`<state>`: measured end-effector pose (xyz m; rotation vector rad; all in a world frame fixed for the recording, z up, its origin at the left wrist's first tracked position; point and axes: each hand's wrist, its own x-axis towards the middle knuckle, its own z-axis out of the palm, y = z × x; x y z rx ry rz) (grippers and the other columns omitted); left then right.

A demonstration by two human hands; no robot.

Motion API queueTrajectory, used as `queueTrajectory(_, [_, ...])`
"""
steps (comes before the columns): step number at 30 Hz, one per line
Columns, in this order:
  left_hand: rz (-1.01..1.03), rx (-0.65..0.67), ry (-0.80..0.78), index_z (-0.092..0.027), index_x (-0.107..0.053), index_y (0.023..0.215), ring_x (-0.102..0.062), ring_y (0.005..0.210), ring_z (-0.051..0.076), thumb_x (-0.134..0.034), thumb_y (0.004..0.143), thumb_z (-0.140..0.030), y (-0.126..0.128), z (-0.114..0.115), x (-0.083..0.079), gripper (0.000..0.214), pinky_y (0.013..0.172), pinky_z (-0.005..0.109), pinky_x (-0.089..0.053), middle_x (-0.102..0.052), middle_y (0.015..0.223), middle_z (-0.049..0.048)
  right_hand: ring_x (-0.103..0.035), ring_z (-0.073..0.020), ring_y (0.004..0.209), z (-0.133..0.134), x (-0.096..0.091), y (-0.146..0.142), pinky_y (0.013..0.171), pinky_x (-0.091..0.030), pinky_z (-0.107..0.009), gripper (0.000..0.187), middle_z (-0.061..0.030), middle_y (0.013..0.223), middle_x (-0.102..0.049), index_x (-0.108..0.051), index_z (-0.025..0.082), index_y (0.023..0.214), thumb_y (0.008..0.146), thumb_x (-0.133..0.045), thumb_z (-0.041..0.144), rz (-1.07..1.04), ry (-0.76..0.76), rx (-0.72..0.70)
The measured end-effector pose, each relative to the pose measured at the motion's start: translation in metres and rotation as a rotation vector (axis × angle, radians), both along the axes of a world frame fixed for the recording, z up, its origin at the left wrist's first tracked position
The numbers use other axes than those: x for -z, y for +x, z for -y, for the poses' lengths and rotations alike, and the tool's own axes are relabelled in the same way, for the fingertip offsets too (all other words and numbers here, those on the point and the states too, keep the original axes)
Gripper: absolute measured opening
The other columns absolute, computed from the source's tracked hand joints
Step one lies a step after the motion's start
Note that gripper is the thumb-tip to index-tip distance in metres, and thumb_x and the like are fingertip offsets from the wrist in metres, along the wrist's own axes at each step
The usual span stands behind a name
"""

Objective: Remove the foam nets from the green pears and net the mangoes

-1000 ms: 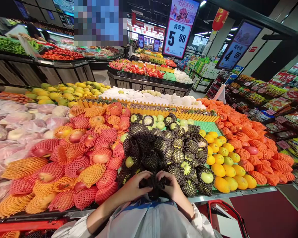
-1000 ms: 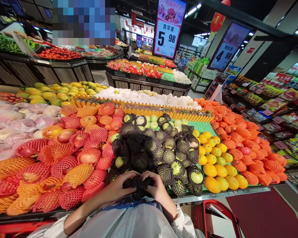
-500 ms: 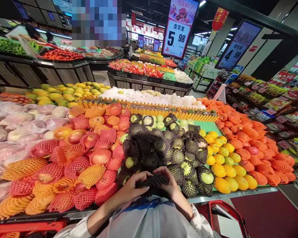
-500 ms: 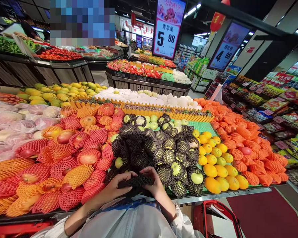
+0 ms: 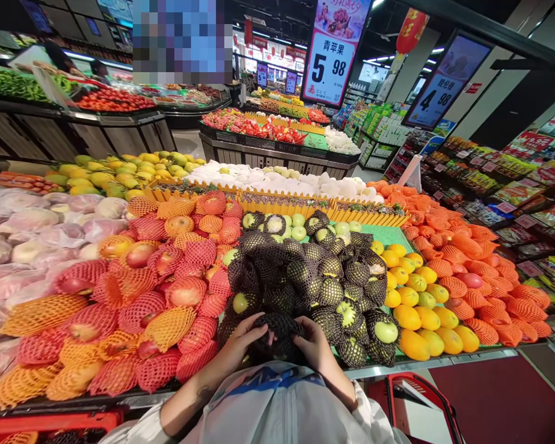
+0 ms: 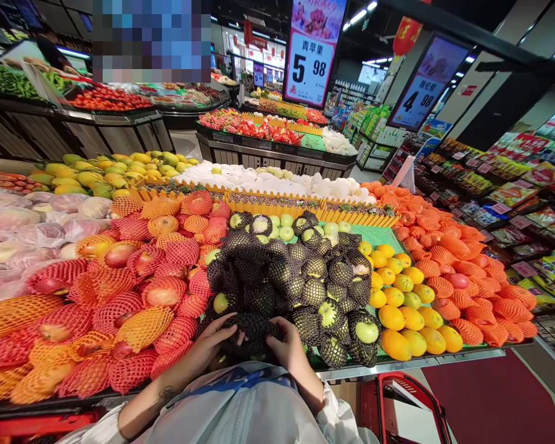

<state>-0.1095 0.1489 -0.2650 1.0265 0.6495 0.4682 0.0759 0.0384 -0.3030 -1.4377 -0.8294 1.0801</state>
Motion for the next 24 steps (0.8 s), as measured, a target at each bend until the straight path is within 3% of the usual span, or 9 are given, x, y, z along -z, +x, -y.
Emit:
queueTrajectory(2, [0.133,0.028,-0.089,-0.017,-0.066,0.09,-0.059,0.064,0.018,-0.074,0.079,-0.053,-0.001,0.0,0.002,0.039,0.072,0.033,-0.046,-0.059,0.059,-0.0017,-0.055,-0.0177,0.072,-0.001,-0.004,0.002,0.068,-0.044,-0.029,0.02,0.0007,0.074,-0.061,-0.069,0.019,0.08,0.07,-0.079,0.034,-0.043,-0.069,0.028])
queueTrajectory(6, [0.179,-0.034,-0.207,-0.019,-0.06,0.111,-0.043,0.043,0.01,-0.084,0.07,-0.049,-0.003,-0.002,0.003,0.056,0.052,0.025,-0.037,-0.048,0.047,-0.0107,-0.058,-0.0171,0.069,0.001,-0.013,0.002,0.067,-0.051,-0.032,0.03,-0.0004,0.08,-0.062,-0.068,0.022,0.084,0.069,-0.084,0.042,-0.344,-0.114,0.032])
queueTrajectory(10, [0.03,-0.011,-0.076,-0.018,-0.056,0.107,-0.037,0.041,0.006,-0.082,0.073,-0.052,0.001,-0.004,0.0,0.055,0.044,0.021,-0.025,-0.049,0.052,-0.0111,-0.067,-0.0225,0.086,0.003,-0.019,-0.003,0.082,-0.057,-0.04,0.027,-0.0055,0.095,-0.071,-0.067,0.026,0.093,0.078,-0.073,0.049,-0.547,-0.008,0.01])
queueTrajectory(14, [-0.038,-0.04,-0.055,-0.019,-0.055,0.105,-0.039,0.047,0.007,-0.081,0.073,-0.058,0.008,-0.003,-0.003,0.057,0.042,0.02,-0.025,-0.051,0.064,-0.0089,-0.068,-0.0283,0.103,0.001,-0.027,-0.007,0.088,-0.057,-0.045,0.038,-0.0088,0.094,-0.075,-0.07,0.026,0.09,0.081,-0.061,0.062,-0.583,0.028,-0.056])
queueTrajectory(19, [-0.092,-0.041,0.016,-0.022,-0.059,0.104,-0.054,0.07,0.013,-0.075,0.077,-0.064,0.009,-0.001,0.002,0.053,0.061,0.023,-0.042,-0.056,0.079,-0.0045,-0.065,-0.0273,0.115,0.003,-0.032,-0.01,0.097,-0.055,-0.045,0.045,-0.0097,0.092,-0.075,-0.075,0.026,0.091,0.087,-0.056,0.066,-0.488,0.013,-0.049])
queueTrajectory(22, [-0.112,0.008,0.115,-0.02,-0.065,0.098,-0.058,0.092,0.019,-0.073,0.079,-0.067,0.007,-0.002,0.006,0.052,0.079,0.028,-0.045,-0.063,0.093,0.0006,-0.066,-0.0274,0.114,0.005,-0.034,-0.009,0.098,-0.055,-0.046,0.049,-0.0101,0.096,-0.076,-0.075,0.025,0.1,0.086,-0.06,0.068,-0.514,0.031,-0.029])
queueTrajectory(24, [-0.083,0.028,0.1,-0.02,-0.067,0.099,-0.058,0.098,0.021,-0.073,0.079,-0.068,0.006,-0.003,0.008,0.053,0.084,0.029,-0.046,-0.065,0.099,0.0026,-0.067,-0.0279,0.111,0.007,-0.035,-0.009,0.096,-0.055,-0.046,0.048,-0.0097,0.099,-0.076,-0.074,0.024,0.105,0.083,-0.066,0.066,-0.575,0.048,-0.02])
